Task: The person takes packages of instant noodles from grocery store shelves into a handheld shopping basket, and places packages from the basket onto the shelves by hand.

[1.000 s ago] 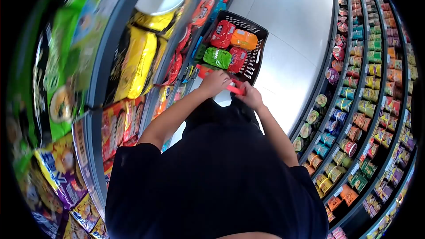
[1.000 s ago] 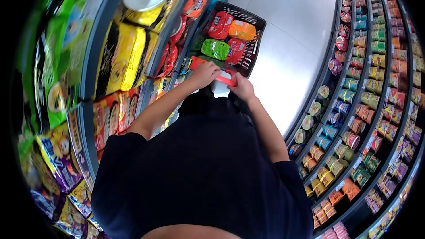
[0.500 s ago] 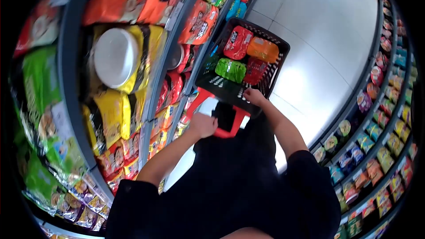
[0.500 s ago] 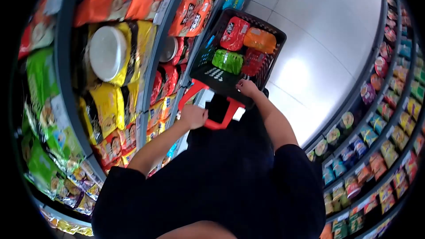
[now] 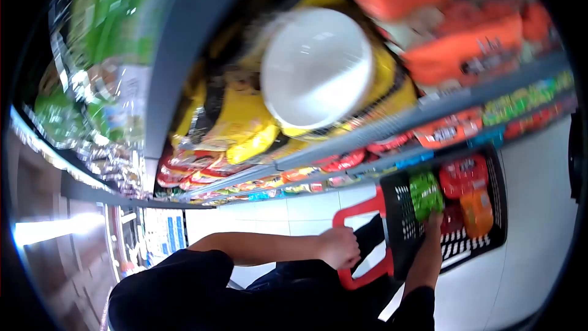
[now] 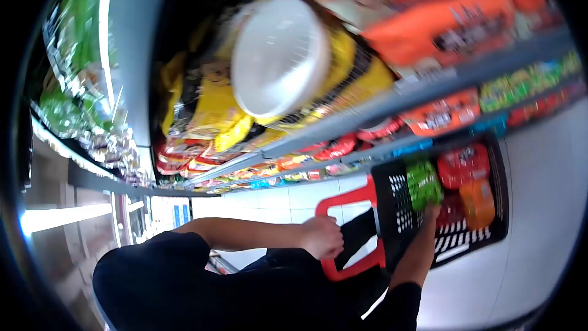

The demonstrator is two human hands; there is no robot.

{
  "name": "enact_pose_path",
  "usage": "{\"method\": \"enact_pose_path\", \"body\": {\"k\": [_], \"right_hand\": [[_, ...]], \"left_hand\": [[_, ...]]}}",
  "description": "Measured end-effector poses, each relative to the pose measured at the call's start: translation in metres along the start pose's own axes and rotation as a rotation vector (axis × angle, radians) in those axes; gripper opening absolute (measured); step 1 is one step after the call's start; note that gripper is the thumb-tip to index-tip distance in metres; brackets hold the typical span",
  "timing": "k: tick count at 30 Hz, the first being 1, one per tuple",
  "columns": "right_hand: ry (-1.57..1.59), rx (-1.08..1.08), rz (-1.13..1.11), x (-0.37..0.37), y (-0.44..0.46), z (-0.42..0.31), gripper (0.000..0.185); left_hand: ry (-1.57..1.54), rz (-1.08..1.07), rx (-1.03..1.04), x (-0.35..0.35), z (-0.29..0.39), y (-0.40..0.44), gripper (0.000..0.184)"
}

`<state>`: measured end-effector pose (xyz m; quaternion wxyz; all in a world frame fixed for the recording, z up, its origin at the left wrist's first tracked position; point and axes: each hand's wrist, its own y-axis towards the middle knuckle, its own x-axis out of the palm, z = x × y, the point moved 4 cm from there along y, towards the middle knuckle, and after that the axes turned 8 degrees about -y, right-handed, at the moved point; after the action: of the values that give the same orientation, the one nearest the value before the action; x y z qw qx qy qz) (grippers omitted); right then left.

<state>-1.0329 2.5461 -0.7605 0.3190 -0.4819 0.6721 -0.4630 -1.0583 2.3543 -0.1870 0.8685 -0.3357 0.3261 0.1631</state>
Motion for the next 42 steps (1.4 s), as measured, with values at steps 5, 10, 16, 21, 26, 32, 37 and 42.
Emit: {"method": "enact_pose_path", "body": {"k": [5, 10, 16, 21, 26, 32, 37, 42], "right_hand": [[-0.538, -0.635, 0.279, -0.002, -0.066, -0.053, 0.052], [-0.766, -0.469, 0.393, -0.017, -0.229, -0.104, 0.060], [-0.552, -0.952, 0.181, -0.032, -0.491, -0.230, 0.037], [-0.501, -1.100, -0.017, -0.018, -0.723, -0.360, 0.015], [-0.049, -1.168, -0.458, 0.010, -0.893, -0.450, 0.030], [0.070, -1.095, -0.712, 0.035, -0.949, -0.544, 0.027], [0.004, -1.412, -0.858, 0.046, -0.966, -0.574, 0.036], [-0.272, -1.897, -0.198, 0.043, -0.957, -0.532, 0.060]], "left_hand": [[0.061, -0.047, -0.041, 0.006, 0.000, 0.006, 0.031], [-0.033, 0.098, -0.017, -0.018, 0.013, 0.008, 0.023], [-1.223, 0.553, 0.183, -0.025, -0.019, 0.028, 0.038], [-1.523, 0.968, 0.229, -0.133, -0.026, 0.008, 0.062], [-0.934, 0.849, 0.852, -0.311, 0.099, -0.086, 0.081], [-0.851, 1.104, 0.951, -0.386, 0.176, -0.166, 0.124], [-1.511, 1.172, 0.919, -0.412, 0.185, -0.194, 0.072], [-1.525, 1.237, 0.925, -0.430, 0.189, -0.212, 0.060]]}}
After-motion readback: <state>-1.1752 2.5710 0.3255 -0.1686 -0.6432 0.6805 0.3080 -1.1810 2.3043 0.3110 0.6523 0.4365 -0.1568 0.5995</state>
